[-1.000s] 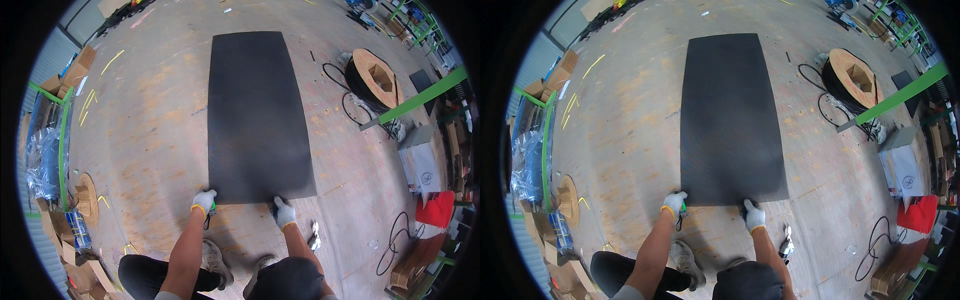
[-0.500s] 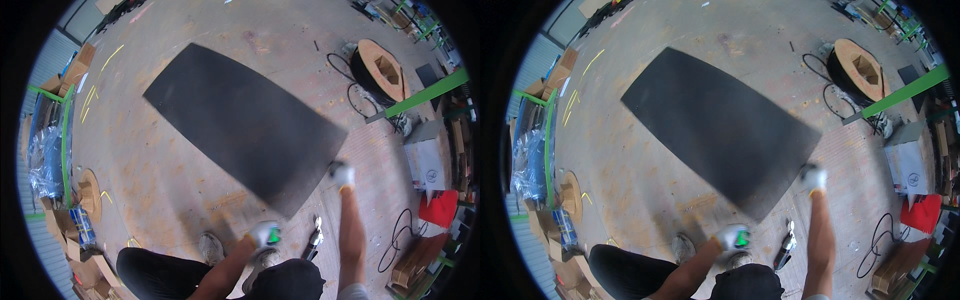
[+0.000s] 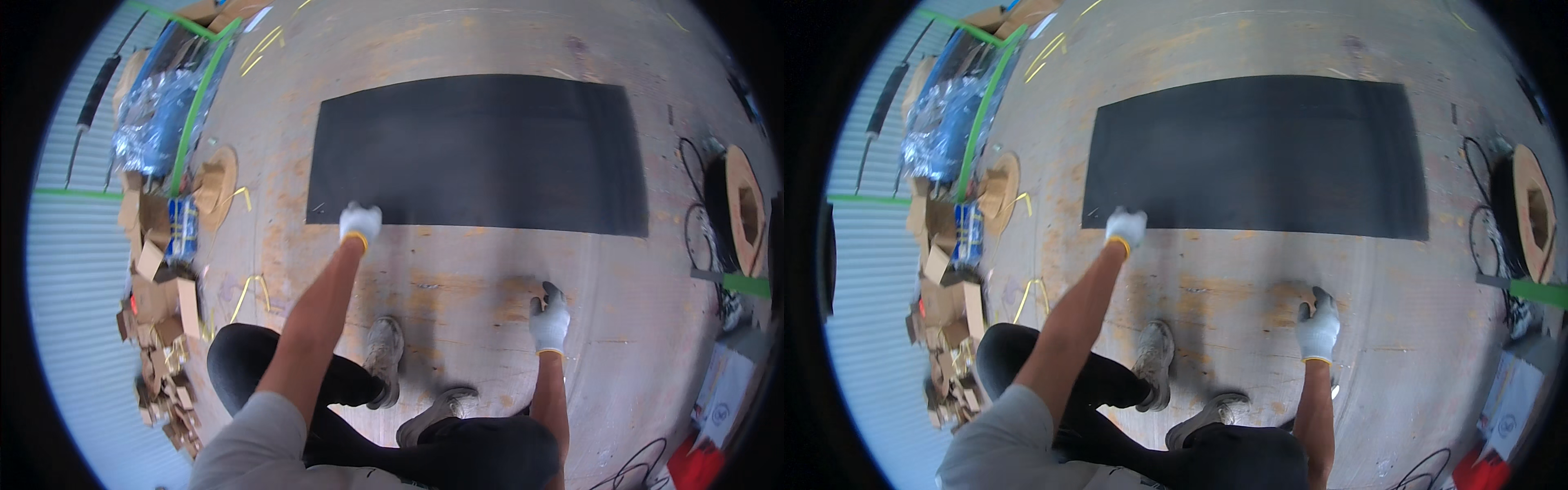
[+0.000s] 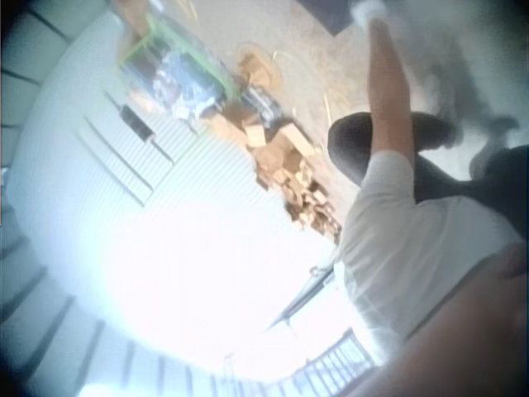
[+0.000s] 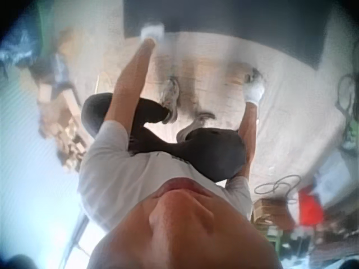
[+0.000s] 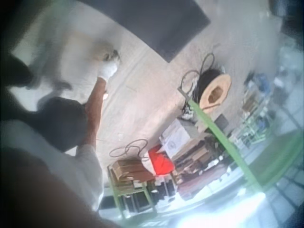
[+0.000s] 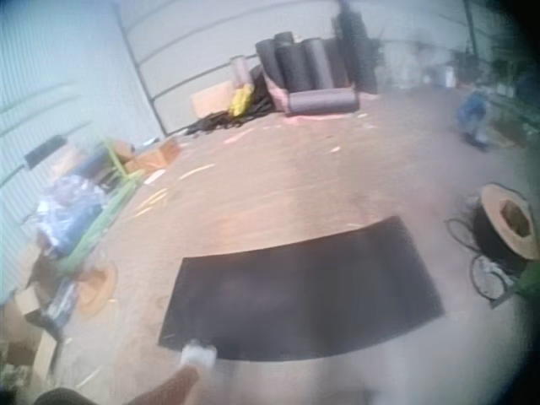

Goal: The person handles black mesh sheets and a window frame in a workshop. They place a mesh sheet on the floor, pick up a window frame from a red workbench, and fit the mesh into the frame. The person then places the assembled screen on a stack and picks up a power drill.

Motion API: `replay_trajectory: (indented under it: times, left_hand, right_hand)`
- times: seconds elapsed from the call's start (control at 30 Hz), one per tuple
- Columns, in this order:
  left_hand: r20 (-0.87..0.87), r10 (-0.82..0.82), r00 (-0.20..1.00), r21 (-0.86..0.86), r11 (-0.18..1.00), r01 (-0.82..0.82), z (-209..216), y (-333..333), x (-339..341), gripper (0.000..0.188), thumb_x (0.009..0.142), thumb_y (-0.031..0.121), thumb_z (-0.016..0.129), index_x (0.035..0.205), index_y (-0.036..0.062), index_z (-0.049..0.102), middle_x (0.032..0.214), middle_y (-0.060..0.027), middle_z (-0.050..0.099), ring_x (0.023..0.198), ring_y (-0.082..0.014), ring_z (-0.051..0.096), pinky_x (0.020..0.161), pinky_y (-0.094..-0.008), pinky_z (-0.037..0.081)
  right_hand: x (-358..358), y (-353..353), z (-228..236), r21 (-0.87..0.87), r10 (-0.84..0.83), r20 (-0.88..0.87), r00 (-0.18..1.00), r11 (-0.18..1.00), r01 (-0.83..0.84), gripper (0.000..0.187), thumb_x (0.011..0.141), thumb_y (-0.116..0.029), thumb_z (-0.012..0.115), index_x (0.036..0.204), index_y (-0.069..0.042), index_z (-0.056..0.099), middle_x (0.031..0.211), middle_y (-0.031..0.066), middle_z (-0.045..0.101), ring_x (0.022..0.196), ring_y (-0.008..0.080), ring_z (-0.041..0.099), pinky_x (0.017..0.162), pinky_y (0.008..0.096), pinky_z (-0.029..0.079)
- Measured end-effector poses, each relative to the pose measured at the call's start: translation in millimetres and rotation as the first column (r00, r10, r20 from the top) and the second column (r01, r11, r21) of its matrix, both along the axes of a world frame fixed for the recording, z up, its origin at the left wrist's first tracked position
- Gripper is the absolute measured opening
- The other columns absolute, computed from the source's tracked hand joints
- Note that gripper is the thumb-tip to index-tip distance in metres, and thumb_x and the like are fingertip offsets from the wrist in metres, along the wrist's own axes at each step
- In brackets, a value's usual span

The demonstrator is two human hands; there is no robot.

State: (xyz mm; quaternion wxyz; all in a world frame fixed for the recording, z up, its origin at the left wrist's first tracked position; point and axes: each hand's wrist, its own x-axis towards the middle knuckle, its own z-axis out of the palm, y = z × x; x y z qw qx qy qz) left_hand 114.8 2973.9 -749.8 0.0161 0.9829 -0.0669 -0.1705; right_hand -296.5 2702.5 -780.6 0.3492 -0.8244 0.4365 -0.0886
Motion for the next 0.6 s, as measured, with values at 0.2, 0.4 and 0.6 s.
replay_trajectory:
  times: [0.2,0.4,0.6]
  left_hand:
    - [-0.134,0.384,0.914,-0.055,0.918,-0.393,-15,120,87,0.065,0.094,0.032,0.068,0.142,-0.0094,0.056,0.133,-0.0355,0.07,0.121,-0.0447,0.072,0.095,-0.0481,0.061]
    - [-0.208,0.52,0.828,-0.146,0.821,-0.552,-77,196,143,0.094,0.091,0.036,0.079,0.162,-0.0063,0.034,0.16,-0.0327,0.052,0.148,-0.0471,0.053,0.119,-0.0466,0.049]
    - [-0.083,0.198,0.977,0.148,0.972,-0.184,-120,216,166,0.063,0.099,0.048,0.068,0.132,-0.0056,0.069,0.142,-0.0261,0.069,0.133,-0.0393,0.066,0.11,-0.0464,0.053]
  right_hand:
    - [21,43,15,0.151,0.184,0.052,0.982,0.97,-0.19,0.032,0.095,-0.01,0.073,0.126,-0.003,0.075,0.116,0.0187,0.078,0.099,0.0346,0.077,0.091,0.042,0.062]
    - [-11,23,59,0.2,0.166,0.09,0.982,0.963,-0.181,0.024,0.099,-0.006,0.073,0.122,-0.002,0.078,0.115,0.0163,0.079,0.105,0.0254,0.077,0.096,0.0378,0.06]
    - [-29,-35,211,0.031,-0.193,0.266,0.945,0.981,0.191,0.032,0.106,-0.014,0.067,0.133,0.004,0.072,0.122,0.0153,0.076,0.11,0.0258,0.072,0.103,0.0397,0.057]
